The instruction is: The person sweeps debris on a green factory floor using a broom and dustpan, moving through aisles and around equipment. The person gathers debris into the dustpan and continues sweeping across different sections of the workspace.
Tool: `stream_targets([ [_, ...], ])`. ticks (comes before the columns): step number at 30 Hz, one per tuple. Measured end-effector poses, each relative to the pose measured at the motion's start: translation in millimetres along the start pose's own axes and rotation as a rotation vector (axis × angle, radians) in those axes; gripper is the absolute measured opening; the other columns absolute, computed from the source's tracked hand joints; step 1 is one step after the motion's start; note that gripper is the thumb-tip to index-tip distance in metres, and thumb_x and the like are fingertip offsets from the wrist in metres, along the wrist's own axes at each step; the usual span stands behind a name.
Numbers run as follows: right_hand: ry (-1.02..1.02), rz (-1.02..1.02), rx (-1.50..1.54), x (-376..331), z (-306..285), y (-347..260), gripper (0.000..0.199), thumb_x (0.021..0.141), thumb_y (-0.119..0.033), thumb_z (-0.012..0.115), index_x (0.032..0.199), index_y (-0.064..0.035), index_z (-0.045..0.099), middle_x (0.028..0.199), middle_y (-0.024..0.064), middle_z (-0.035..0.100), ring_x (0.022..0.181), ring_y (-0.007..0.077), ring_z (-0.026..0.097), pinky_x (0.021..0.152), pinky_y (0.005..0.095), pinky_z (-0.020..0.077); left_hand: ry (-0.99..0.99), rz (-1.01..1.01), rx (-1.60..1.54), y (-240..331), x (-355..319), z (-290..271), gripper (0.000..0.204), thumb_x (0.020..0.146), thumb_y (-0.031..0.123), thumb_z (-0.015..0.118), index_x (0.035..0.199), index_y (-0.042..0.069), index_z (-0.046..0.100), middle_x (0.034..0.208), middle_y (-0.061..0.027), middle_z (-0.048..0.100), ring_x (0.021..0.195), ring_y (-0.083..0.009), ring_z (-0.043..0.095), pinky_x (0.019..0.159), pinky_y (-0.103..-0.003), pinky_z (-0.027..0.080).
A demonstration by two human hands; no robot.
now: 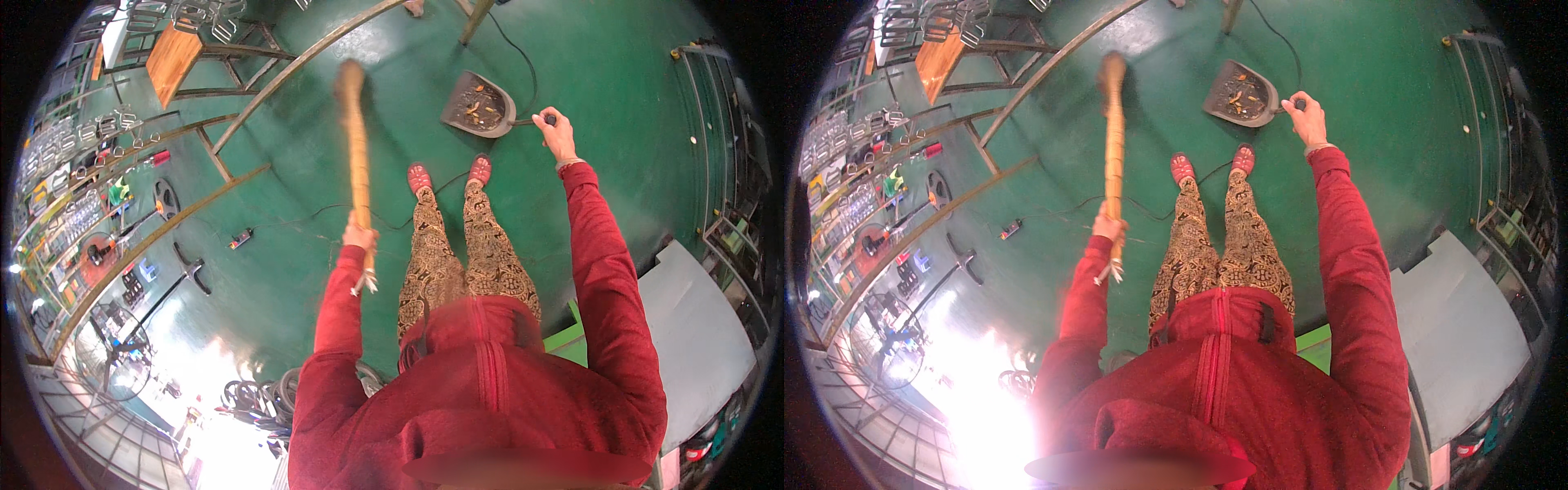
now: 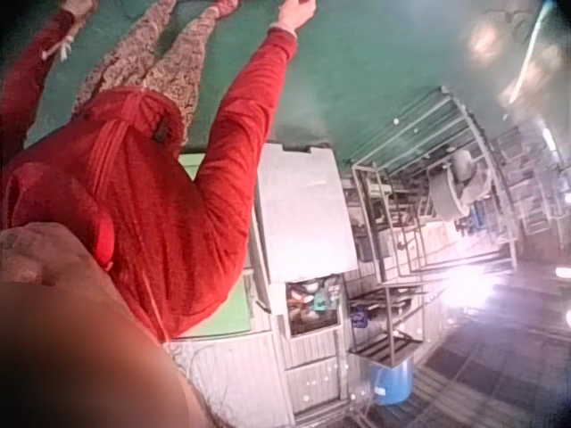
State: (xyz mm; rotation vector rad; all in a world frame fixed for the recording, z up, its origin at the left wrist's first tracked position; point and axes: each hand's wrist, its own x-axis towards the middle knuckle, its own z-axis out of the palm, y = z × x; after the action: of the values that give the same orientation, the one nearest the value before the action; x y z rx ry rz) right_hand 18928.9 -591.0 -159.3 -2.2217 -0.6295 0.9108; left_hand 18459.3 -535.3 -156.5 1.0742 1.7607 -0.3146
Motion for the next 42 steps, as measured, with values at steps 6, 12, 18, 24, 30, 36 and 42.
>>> stream_targets([
  [6,-0.017,-0.008,-0.057,21.4,-10.9,12.3,0.02,0.074,-0.024,0.062,0.073,-0.0068,0.053,0.055,-0.0002,0.044,0.045,0.0101,0.043,0.039,0.0263,0.0395,-0.321,-0.061,-0.176,17.3,-82.1,96.7,0.082,0.061,-0.003,0.056,0.133,0.016,0.02,0.055,-0.0055,0.052,0.038,-0.0152,0.048,0.034,-0.03,0.041],
  [12,-0.062,0.016,-0.054,23.9,-18.1,13.3,0.02,0.073,-0.024,0.062,0.074,-0.0069,0.053,0.059,0.0029,0.05,0.048,0.012,0.048,0.041,0.0279,0.042,-0.572,-0.041,-0.322,26.7,-147.4,32.3,0.085,0.065,-0.007,0.056,0.134,0.018,0.015,0.056,-0.002,0.044,0.037,-0.0114,0.041,0.032,-0.026,0.035],
  [18,-0.08,0.023,0.036,35.0,-63.3,23.3,0.019,0.074,-0.023,0.062,0.073,-0.0067,0.053,0.057,-0.0005,0.043,0.047,0.0092,0.043,0.039,0.0255,0.0394,-0.366,-0.15,-0.39,-20.9,-221.3,3.4,0.086,0.065,-0.007,0.057,0.134,0.018,0.013,0.058,-0.0033,0.046,0.037,-0.0126,0.042,0.033,-0.027,0.036],
  [24,-0.066,0.009,0.044,45.5,-92.8,24.1,0.019,0.074,-0.022,0.062,0.072,-0.0057,0.052,0.056,-0.0007,0.042,0.047,0.0089,0.042,0.039,0.0258,0.039,-0.117,-0.191,-0.587,-49.7,-163.7,22.6,0.048,0.064,-0.004,0.056,0.107,0.005,0.036,0.05,-0.0057,0.042,0.035,-0.0159,0.041,0.032,-0.03,0.037],
  [30,-0.053,-0.03,-0.045,67.9,-88.9,28.3,0.021,0.074,-0.025,0.061,0.074,-0.0058,0.053,0.056,0.0019,0.047,0.045,0.0114,0.045,0.039,0.0272,0.0389,-0.091,-0.208,-0.635,-18.7,-74.1,66.2,0.038,0.063,-0.005,0.054,0.092,0.007,0.033,0.05,-0.0073,0.042,0.034,-0.0185,0.041,0.031,-0.033,0.038],
  [36,-0.078,0.015,-0.102,93.4,-74.2,28.8,0.021,0.073,-0.027,0.061,0.079,-0.0078,0.055,0.062,0.0043,0.054,0.048,0.0147,0.051,0.042,0.0289,0.0401,-0.216,-0.118,-0.062,46.2,-71.4,126.3,0.083,0.064,-0.002,0.055,0.131,0.018,0.011,0.053,-0.0072,0.049,0.037,-0.0177,0.047,0.035,-0.032,0.043],
  [42,-0.031,0.095,-0.149,95.7,-61.7,38.2,0.021,0.072,-0.032,0.061,0.082,-0.0146,0.056,0.065,0.0049,0.058,0.053,0.0185,0.057,0.057,0.0354,0.0423,-0.683,-0.055,-0.203,109.5,-112.1,83.1,0.079,0.065,-0.006,0.054,0.131,0.015,0.016,0.053,-0.0042,0.046,0.036,-0.0134,0.044,0.031,-0.028,0.039],
])
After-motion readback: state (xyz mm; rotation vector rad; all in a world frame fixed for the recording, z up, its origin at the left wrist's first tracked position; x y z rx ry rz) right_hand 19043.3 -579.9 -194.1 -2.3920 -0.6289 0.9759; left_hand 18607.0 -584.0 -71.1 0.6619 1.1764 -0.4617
